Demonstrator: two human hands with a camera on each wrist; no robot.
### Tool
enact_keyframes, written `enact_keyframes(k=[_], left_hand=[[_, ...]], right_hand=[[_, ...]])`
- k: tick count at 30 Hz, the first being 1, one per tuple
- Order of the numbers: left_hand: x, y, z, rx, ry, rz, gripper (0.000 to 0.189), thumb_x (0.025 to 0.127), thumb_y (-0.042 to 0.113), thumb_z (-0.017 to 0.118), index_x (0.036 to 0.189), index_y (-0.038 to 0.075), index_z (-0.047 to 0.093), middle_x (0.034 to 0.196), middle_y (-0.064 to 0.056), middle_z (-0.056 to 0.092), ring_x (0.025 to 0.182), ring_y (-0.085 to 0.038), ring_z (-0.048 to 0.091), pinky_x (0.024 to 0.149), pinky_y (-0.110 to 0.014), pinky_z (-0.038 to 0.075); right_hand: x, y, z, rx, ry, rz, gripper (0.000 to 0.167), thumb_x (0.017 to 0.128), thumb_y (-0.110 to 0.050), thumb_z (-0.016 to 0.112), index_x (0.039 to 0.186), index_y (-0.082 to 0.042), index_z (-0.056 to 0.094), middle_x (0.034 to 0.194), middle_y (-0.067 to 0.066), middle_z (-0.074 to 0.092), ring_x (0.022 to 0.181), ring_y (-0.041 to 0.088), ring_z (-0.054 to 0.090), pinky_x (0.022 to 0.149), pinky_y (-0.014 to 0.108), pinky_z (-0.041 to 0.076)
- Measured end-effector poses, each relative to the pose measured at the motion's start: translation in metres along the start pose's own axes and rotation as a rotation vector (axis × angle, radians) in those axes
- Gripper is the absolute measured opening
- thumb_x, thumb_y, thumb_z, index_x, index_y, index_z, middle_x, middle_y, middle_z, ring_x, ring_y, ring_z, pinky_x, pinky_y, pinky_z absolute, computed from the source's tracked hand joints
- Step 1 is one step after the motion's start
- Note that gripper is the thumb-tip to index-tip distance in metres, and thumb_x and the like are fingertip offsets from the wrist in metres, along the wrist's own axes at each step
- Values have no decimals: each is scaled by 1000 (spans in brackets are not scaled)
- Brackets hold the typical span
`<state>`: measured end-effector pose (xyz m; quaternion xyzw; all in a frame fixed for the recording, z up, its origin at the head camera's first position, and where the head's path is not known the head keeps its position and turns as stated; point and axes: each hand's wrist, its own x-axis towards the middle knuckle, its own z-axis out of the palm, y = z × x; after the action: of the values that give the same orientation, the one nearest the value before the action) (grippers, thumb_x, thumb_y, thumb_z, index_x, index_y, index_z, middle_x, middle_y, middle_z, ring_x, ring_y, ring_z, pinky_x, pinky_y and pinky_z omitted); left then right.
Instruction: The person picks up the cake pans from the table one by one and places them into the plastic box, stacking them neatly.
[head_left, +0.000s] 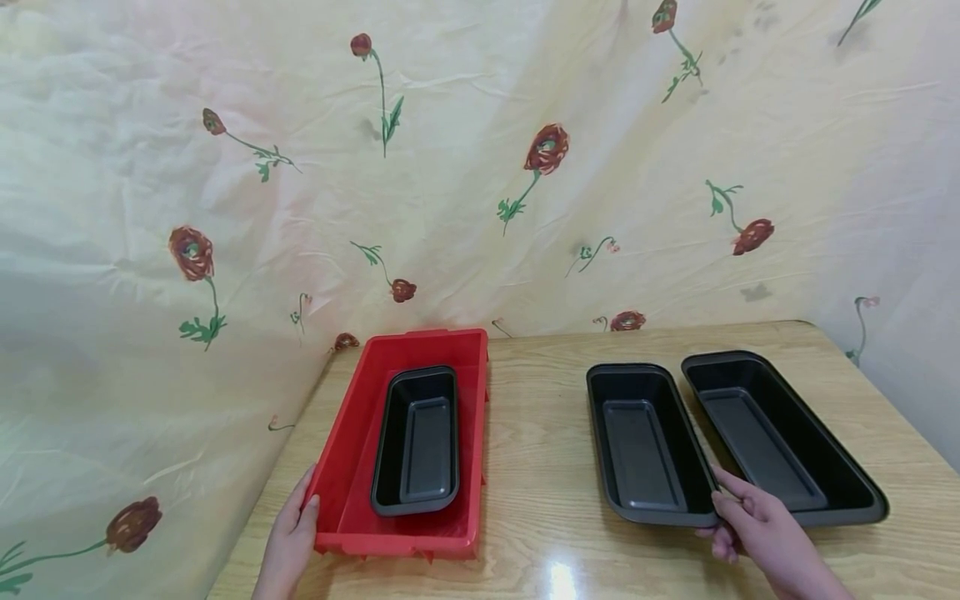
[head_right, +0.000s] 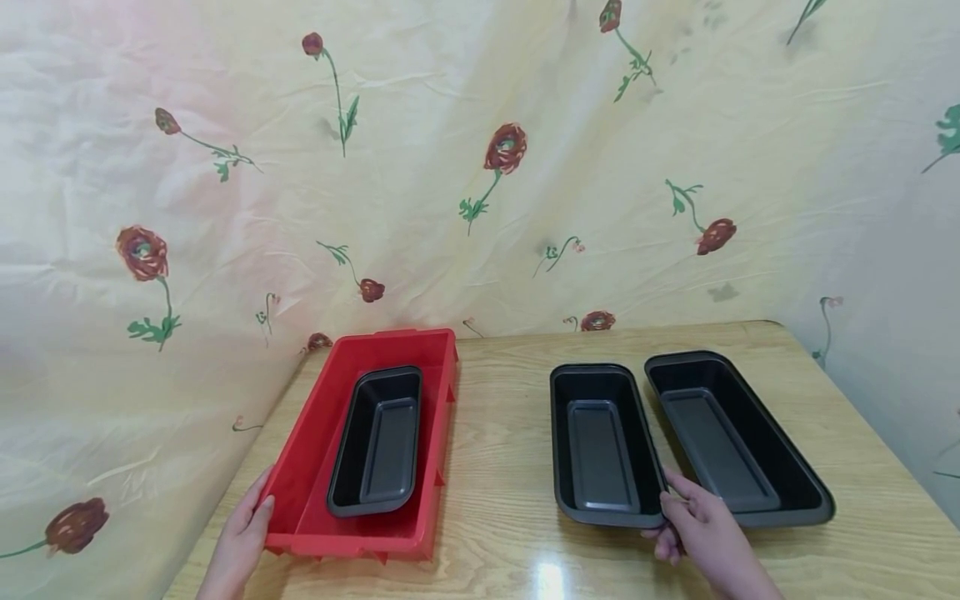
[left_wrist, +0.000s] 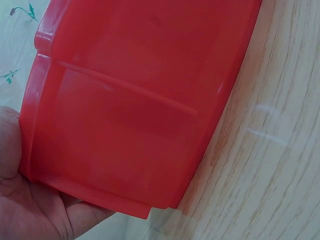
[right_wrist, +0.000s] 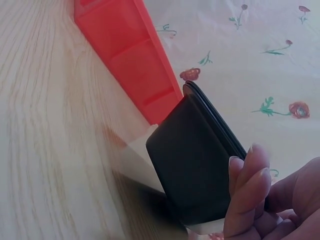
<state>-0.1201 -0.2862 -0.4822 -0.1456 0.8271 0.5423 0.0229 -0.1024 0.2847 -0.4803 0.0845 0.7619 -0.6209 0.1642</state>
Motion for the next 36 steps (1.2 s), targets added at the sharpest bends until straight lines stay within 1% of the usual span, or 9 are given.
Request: enact_keyframes(k=[9, 16, 19, 25, 32, 36], left_hand=[[-1, 1, 0, 11, 7, -3, 57, 113, 13, 34, 167, 9, 14, 163, -28, 25, 140, -50, 36, 106, -60, 45], [-2, 2, 0, 8, 5, 11, 57, 113, 11, 33, 166, 8, 14, 163, -29, 24, 141, -50, 36, 107, -60, 45], [-1, 1, -1, 4, 3, 12, 57, 113, 12, 33, 166, 7, 14, 163, -29, 24, 141, -51, 35, 107, -60, 44], [-1, 2, -1, 7, 0, 12, 57, 113, 13, 34, 166, 8, 14, 163, -29, 24, 140, -51, 35, 107, -60, 45], [-2, 2, 1, 1, 5, -7, 58, 113, 15, 35, 167, 10, 14, 163, -27, 26, 139, -50, 36, 102, -57, 51], [-2, 2, 0, -3, 6, -11, 59, 113, 15, 37, 167, 11, 14, 163, -26, 25, 139, -50, 36, 102, -56, 51]], right_hand=[[-4, -5, -1, 5, -18, -18, 58, 114, -9, 28, 156, 18, -2, 87, 16, 72, 65, 18, 61, 62, 31, 55], [-7, -8, -2, 11, -58, -59, 58, 114, -11, 27, 155, 19, -3, 90, 16, 72, 65, 17, 60, 61, 31, 55], [-8, -11, -1, 12, -61, -66, 58, 115, -11, 27, 155, 18, -3, 90, 15, 72, 65, 17, 60, 61, 30, 55], [-9, -13, -1, 5, -57, -56, 59, 115, -11, 28, 155, 19, -2, 89, 15, 73, 65, 17, 60, 61, 30, 54], [-10, -16, -1, 15, -45, -21, 59, 114, -12, 31, 157, 17, 1, 90, 16, 72, 67, 21, 62, 64, 32, 57], [-12, -19, 0, 12, -40, -24, 59, 114, -11, 31, 157, 16, 2, 91, 17, 73, 67, 22, 63, 64, 33, 57]])
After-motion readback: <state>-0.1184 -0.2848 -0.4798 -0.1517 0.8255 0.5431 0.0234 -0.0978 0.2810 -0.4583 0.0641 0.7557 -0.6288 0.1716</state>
